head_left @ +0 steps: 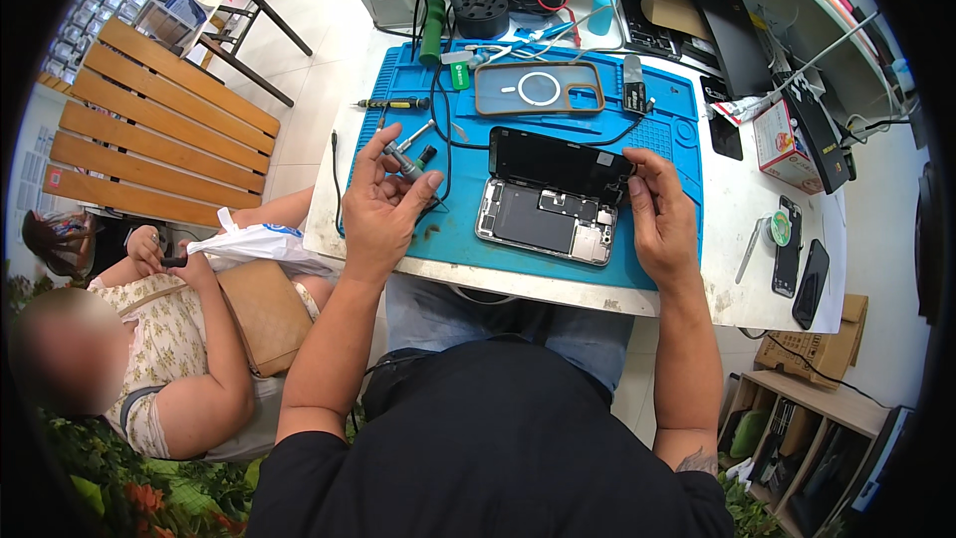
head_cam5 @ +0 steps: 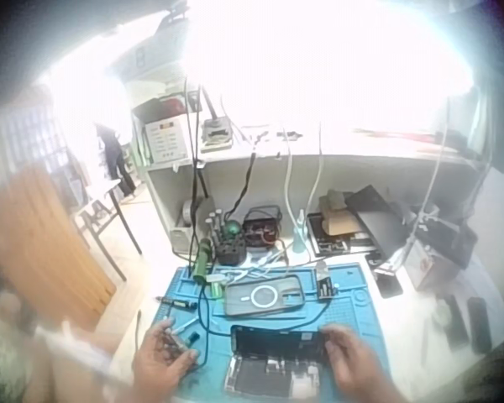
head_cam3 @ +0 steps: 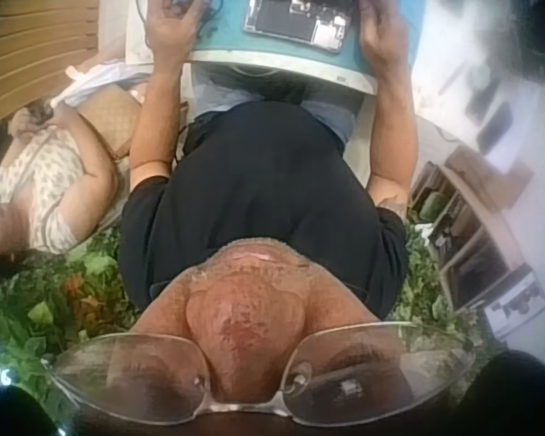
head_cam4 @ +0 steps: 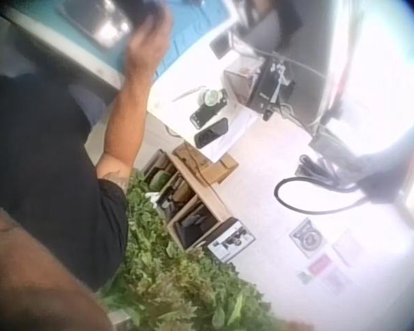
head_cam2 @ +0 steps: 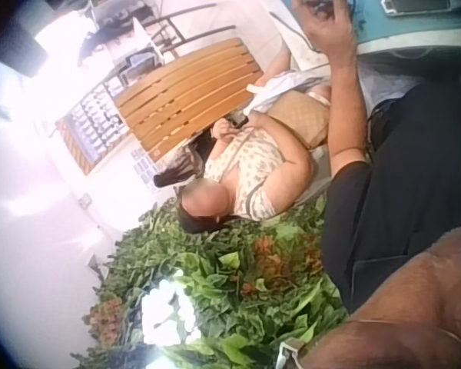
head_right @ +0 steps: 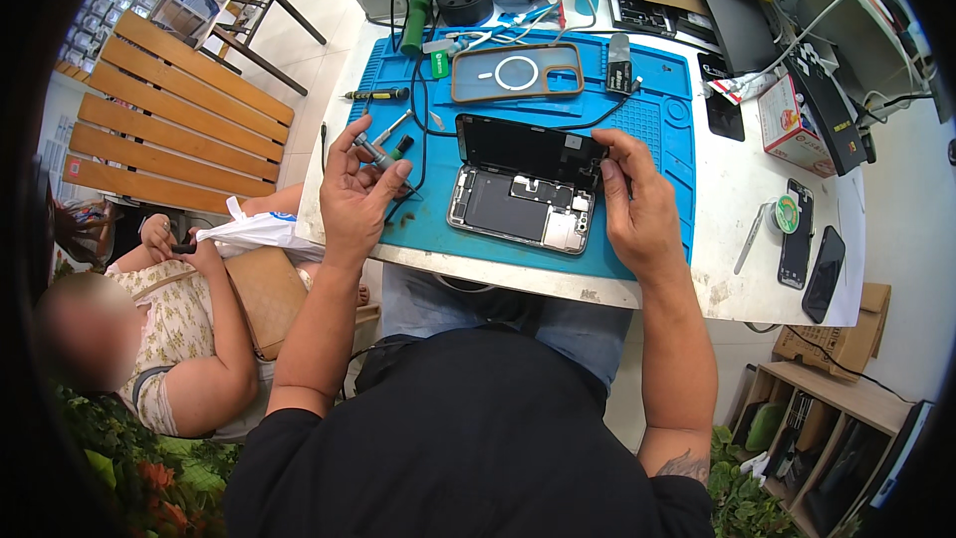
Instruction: The person uses a screwdriver and a spudger to manipulate and secure internal components of an open smartphone on a blue repair mat. They handle small cables and connect parts of the screen assembly to the main board.
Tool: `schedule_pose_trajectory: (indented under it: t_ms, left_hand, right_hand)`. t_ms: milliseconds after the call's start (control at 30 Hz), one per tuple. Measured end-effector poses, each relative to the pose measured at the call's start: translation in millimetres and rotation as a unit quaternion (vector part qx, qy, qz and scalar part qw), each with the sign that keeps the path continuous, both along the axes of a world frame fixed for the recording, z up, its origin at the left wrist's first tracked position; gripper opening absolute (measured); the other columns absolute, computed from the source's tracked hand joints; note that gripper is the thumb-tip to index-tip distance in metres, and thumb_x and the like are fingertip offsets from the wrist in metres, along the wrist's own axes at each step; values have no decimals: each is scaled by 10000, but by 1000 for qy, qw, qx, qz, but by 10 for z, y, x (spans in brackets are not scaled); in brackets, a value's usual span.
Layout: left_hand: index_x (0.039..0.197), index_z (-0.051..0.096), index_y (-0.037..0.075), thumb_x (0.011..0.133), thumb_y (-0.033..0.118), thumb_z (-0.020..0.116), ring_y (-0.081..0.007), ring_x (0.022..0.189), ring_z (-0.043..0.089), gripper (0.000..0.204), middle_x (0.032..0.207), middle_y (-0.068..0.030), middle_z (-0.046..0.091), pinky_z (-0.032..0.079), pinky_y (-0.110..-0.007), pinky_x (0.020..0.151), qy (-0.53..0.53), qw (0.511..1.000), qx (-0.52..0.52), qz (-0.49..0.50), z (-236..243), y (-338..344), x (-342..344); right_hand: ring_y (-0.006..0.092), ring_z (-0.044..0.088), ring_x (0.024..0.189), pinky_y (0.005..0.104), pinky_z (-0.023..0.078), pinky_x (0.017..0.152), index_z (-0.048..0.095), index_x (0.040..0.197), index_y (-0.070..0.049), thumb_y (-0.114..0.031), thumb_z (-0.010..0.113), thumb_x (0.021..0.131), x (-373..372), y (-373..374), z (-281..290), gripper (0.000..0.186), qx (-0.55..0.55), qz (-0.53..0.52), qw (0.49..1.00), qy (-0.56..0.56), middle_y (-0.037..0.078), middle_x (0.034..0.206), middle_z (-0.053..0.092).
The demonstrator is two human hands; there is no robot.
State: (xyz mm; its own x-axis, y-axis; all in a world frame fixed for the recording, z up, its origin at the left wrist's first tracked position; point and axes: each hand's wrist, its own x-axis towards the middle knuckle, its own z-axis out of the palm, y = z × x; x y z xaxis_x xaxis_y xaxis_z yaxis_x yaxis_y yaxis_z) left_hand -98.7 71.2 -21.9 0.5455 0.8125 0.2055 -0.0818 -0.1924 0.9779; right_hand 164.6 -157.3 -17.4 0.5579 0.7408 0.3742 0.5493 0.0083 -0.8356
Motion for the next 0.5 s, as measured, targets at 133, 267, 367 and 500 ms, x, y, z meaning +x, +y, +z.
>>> schedule_pose_trajectory:
  t_ms: [133, 267, 367, 500]
  left_hand:
    - [1623, 489, 21, 998, -28, 847, -95, 904, 734, 721, 1113, -44, 597, 640, -224, 771, 7, 1000, 8, 3, -4, -10, 2]
    - [1621, 494, 22, 999, -23, 848, -93, 909, 736, 717, 1111, -43, 599, 638, -223, 768, 11, 1000, 18, 7, -15, -8, 4]
    - [1622, 494, 24, 1000, -21, 848, -92, 911, 735, 717, 1110, -44, 601, 636, -223, 768, 11, 1000, 22, 7, -25, -2, -4]
    - [1623, 494, 25, 1003, -15, 847, -88, 908, 731, 714, 1106, -45, 610, 634, -221, 773, 16, 999, 30, 10, -24, -11, -5]
  right_hand:
    - [214, 750, 962, 336, 588, 887, 676, 1414, -41, 3, 613, 1126, 5, 0, -7, 299, -2, 0, 1000, 2, 134, 1075, 766]
    - [210, 742, 949, 336, 585, 878, 676, 1412, -41, 3, 614, 1125, 17, 4, -31, 297, 5, -2, 1000, -6, 129, 1058, 757]
    - [213, 748, 955, 335, 586, 880, 674, 1415, -38, 5, 614, 1123, 14, 6, -17, 301, 4, 0, 1000, -8, 133, 1068, 763]
    - [213, 756, 967, 333, 587, 885, 674, 1415, -32, 9, 612, 1122, 11, 4, -13, 302, 2, -1, 1000, -5, 139, 1086, 772]
